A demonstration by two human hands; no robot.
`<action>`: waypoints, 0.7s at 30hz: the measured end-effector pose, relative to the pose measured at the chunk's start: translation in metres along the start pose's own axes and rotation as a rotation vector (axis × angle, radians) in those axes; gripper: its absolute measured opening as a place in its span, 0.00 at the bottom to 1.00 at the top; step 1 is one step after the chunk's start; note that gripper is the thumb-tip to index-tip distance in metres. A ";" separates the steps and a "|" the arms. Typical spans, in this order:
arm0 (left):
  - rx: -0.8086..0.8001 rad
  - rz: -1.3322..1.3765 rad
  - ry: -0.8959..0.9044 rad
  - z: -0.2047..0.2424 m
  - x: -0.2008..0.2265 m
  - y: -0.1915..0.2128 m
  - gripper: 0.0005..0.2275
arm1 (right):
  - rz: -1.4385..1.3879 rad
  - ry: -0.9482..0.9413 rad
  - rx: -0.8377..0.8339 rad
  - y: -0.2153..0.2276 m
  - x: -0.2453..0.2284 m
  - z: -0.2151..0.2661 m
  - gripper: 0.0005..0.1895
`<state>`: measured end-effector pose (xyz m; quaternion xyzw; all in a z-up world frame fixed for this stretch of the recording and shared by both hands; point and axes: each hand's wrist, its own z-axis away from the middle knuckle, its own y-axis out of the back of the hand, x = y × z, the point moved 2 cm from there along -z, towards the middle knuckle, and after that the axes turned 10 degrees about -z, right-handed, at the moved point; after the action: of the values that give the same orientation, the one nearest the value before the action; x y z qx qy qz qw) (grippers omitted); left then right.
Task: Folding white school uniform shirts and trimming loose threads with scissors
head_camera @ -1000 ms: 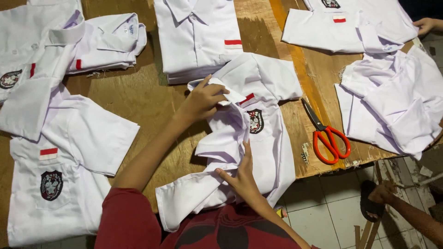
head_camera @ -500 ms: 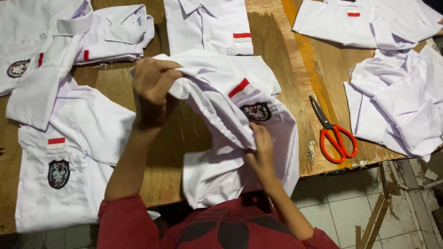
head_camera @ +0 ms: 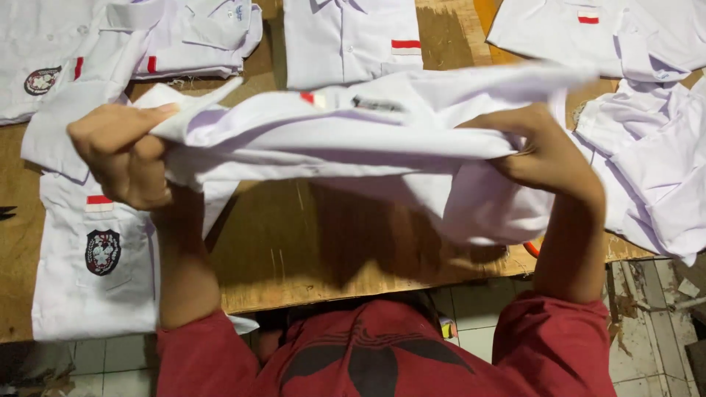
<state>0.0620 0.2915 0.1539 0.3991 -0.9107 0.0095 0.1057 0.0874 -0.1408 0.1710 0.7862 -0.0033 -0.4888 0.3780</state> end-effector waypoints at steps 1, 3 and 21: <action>-0.002 -0.001 0.000 0.011 -0.026 0.010 0.12 | -0.003 0.000 -0.001 -0.002 0.000 -0.007 0.30; -0.609 -0.018 0.180 0.037 -0.083 0.020 0.15 | 0.094 -0.249 -0.346 -0.014 0.007 -0.020 0.34; -0.720 0.146 0.642 0.140 -0.047 0.062 0.11 | 0.046 -0.424 -0.206 -0.143 0.063 0.160 0.23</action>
<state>0.0221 0.3537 0.0117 0.2491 -0.8033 -0.1761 0.5115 -0.0552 -0.1566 -0.0003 0.6231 -0.0507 -0.6319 0.4582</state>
